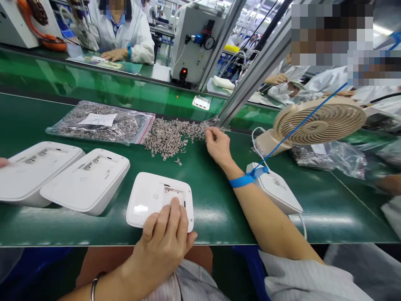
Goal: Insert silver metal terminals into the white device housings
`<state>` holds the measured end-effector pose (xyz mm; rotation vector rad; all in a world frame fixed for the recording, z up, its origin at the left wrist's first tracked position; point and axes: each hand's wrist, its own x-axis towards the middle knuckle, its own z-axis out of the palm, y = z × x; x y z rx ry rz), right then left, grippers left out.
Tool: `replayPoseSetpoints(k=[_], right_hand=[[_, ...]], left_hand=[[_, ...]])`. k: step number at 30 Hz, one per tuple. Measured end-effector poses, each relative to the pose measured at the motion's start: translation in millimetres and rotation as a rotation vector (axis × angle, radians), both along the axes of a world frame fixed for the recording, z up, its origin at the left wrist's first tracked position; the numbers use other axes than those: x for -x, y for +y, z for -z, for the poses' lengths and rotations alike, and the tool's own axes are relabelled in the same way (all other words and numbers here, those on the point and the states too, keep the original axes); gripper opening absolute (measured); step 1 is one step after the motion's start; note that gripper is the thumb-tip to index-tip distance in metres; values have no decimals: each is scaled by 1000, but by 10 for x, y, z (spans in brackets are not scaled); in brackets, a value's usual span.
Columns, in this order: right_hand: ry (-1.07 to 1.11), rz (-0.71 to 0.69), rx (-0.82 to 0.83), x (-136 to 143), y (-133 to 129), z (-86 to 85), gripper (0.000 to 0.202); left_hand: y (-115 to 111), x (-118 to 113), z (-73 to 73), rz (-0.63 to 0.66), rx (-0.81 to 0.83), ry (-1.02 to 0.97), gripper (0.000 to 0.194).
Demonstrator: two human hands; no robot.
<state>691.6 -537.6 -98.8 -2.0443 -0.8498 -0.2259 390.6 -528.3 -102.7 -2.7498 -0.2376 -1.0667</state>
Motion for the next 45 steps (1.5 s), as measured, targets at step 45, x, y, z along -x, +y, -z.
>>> replayPoseSetpoints(k=[45], right_hand=[[-142,-342,234,832,-67,-77,17]], left_hand=[[-37,-262,-156,-234,-56,101,36]])
